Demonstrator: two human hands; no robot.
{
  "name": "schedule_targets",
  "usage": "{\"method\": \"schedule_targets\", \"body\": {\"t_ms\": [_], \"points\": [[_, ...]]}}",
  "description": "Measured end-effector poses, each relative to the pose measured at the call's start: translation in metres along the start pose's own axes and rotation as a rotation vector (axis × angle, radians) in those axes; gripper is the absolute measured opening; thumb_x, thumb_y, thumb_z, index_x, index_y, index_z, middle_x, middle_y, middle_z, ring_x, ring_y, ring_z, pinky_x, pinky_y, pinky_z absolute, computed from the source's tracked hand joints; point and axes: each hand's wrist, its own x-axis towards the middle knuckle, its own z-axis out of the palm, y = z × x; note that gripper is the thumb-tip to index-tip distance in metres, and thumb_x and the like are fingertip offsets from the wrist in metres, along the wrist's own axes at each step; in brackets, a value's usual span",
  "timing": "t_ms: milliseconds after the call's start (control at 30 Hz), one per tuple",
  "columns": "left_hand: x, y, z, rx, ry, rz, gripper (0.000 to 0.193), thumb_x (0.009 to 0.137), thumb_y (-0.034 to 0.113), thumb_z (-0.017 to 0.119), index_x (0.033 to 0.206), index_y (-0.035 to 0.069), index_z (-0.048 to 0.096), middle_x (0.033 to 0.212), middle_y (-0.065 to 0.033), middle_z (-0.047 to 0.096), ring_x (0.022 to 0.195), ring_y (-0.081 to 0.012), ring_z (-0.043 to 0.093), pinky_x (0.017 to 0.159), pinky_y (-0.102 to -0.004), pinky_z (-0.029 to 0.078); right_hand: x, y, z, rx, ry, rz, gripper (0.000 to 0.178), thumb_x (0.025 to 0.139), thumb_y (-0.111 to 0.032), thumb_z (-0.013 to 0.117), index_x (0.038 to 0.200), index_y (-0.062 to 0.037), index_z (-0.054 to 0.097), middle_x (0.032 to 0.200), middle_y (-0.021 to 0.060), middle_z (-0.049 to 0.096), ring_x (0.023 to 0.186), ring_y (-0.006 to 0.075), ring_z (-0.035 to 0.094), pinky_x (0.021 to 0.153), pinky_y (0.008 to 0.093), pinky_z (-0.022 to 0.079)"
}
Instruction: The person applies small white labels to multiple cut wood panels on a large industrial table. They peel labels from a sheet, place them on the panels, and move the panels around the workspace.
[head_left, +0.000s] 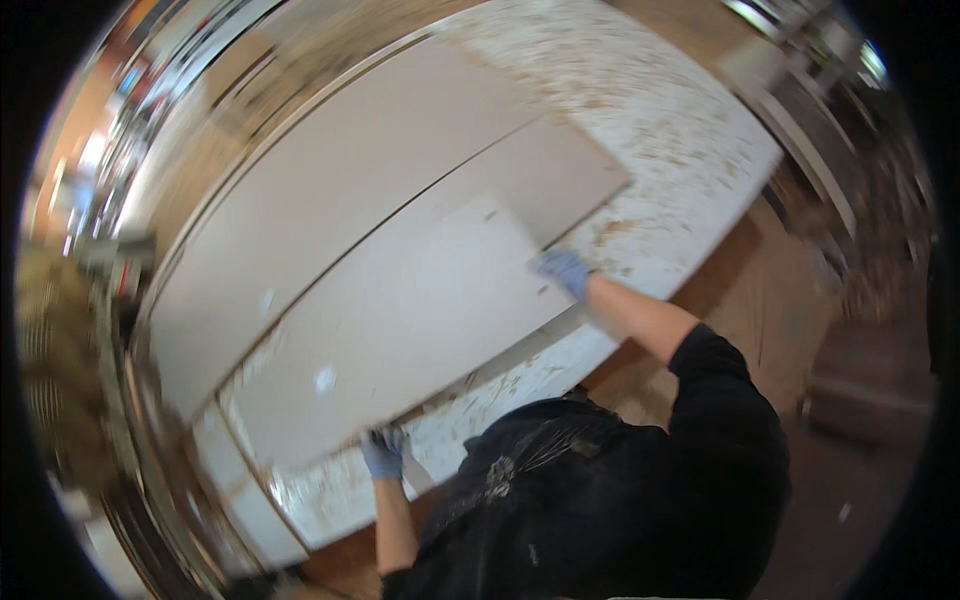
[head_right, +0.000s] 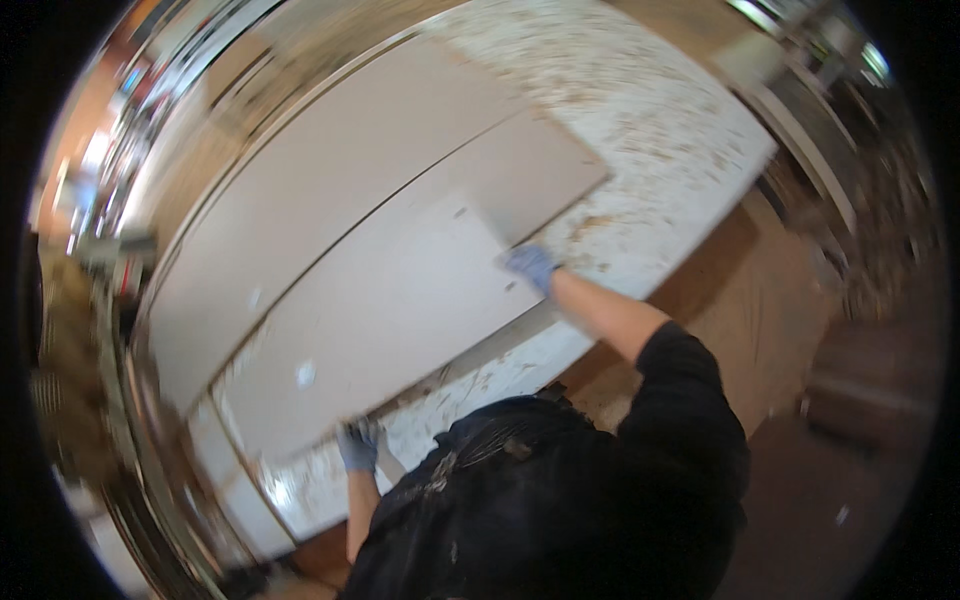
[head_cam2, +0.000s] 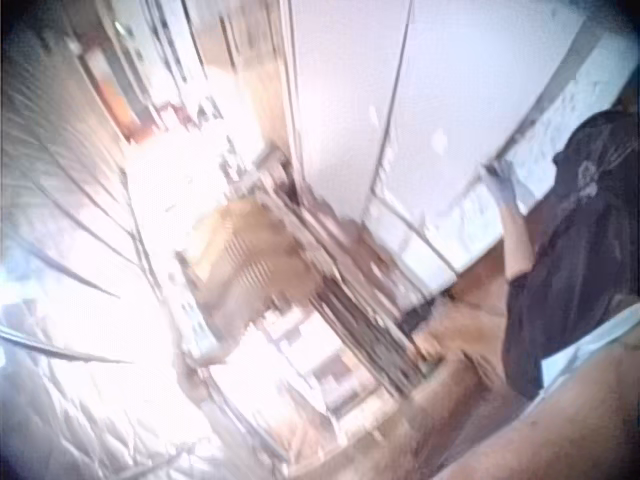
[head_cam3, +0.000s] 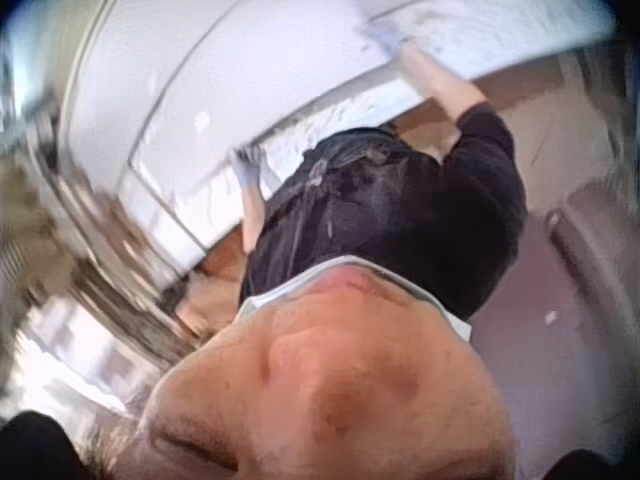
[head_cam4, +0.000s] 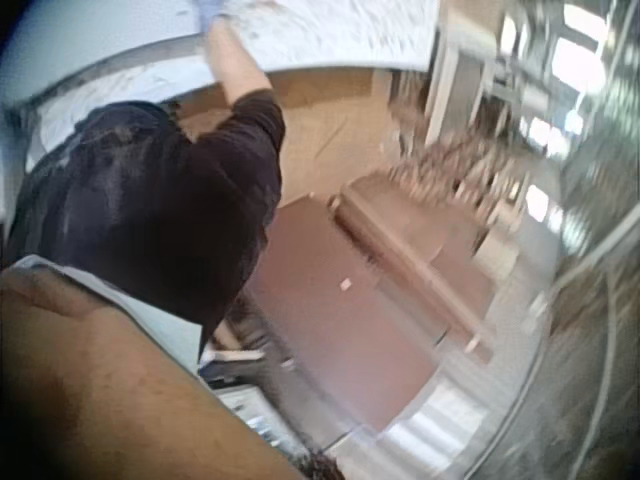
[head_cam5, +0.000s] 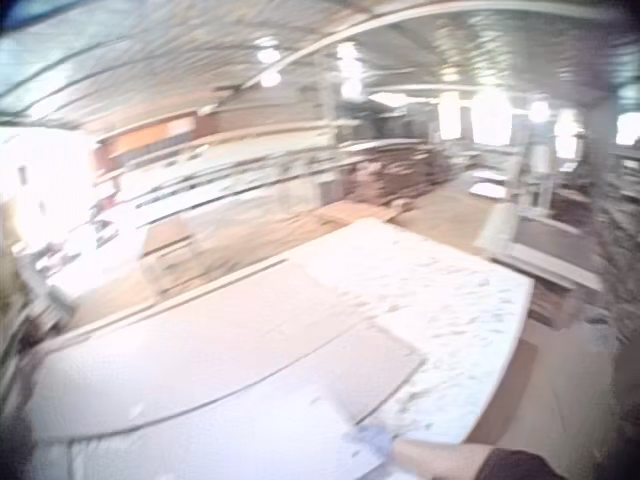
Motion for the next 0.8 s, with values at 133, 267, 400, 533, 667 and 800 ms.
{"method": "schedule_targets", "body": {"t_ms": [133, 267, 400, 533, 667, 800], "points": [[0.006, 0.01, 0.01, 0.144, 0.161, 0.032, 0.033, 0.084, 0.04, 0.051, 0.095, 0.009, 0.053, 0.093, -0.0051, 0.057, 0.087, -0.0172, 0.057, 0.065, -0.0316, 0.048, 0.047, -0.008, -0.066, -0.039, 0.109, -0.171, 0.04, 0.079, -0.037, 0.062, 0.092, 0.0011, 0.062, 0.087, 0.0087, 0.061, 0.078, 0.016, 0.052, 0.069, 0.0306, 0.044], [0.006, -0.02, 0.054, 0.44, -0.094, -0.022, 0.044, 0.089, 0.039, 0.04, 0.115, 0.004, 0.048, 0.116, -0.0126, 0.054, 0.098, -0.0205, 0.056, 0.076, -0.0324, 0.048, 0.083, -0.009, -0.168, 0.266, 0.098, -0.041, 0.037, 0.081, -0.024, 0.057, 0.111, -0.0043, 0.053, 0.111, 0.0066, 0.051, 0.1, 0.0179, 0.048, 0.085, 0.0444, 0.044], [-0.001, -0.041, 0.11, 0.443, -0.267, -0.009, 0.033, 0.087, 0.033, 0.05, 0.104, 0.006, 0.055, 0.087, -0.0049, 0.06, 0.069, -0.0104, 0.056, 0.054, -0.0264, 0.049, 0.112, -0.039, -0.255, -0.223, 0.364, -0.082, 0.045, 0.082, -0.019, 0.057, 0.121, -0.0013, 0.044, 0.116, 0.0095, 0.05, 0.102, 0.018, 0.05, 0.082, 0.036, 0.045], [0.003, -0.032, 0.082, 0.532, -0.099, 0.296, 0.031, 0.084, 0.026, 0.055, 0.106, 0.004, 0.055, 0.089, -0.0081, 0.062, 0.073, -0.0143, 0.06, 0.061, -0.0283, 0.049, 0.123, -0.036, -0.218, -0.326, 0.2, -0.371, 0.045, 0.086, -0.018, 0.052, 0.123, 0.0041, 0.042, 0.122, 0.0135, 0.048, 0.11, 0.0202, 0.046, 0.094, 0.0324, 0.037], [0.018, -0.024, -0.032, 0.608, 0.462, 0.762, 0.044, 0.08, 0.025, 0.058, 0.116, 0.002, 0.048, 0.112, -0.0169, 0.055, 0.105, -0.0258, 0.053, 0.089, -0.0324, 0.041, 0.109, -0.013, -0.085, -0.33, 0.097, -0.333, 0.028, 0.084, -0.013, 0.057, 0.107, 0.0028, 0.056, 0.104, 0.0102, 0.058, 0.093, 0.0161, 0.053, 0.082, 0.0282, 0.044], [0.007, 0.023, -0.2, 0.528, 1.193, 0.78, 0.068, 0.077, 0.029, 0.063, 0.131, 0.004, 0.031, 0.128, -0.0147, 0.044, 0.113, -0.0255, 0.046, 0.094, -0.0314, 0.037, 0.064, -0.002, 0.054, -0.281, -0.018, -0.412, 0.019, 0.084, -0.011, 0.055, 0.098, 0.0017, 0.059, 0.094, 0.0075, 0.061, 0.085, 0.015, 0.055, 0.08, 0.0277, 0.045]]}}
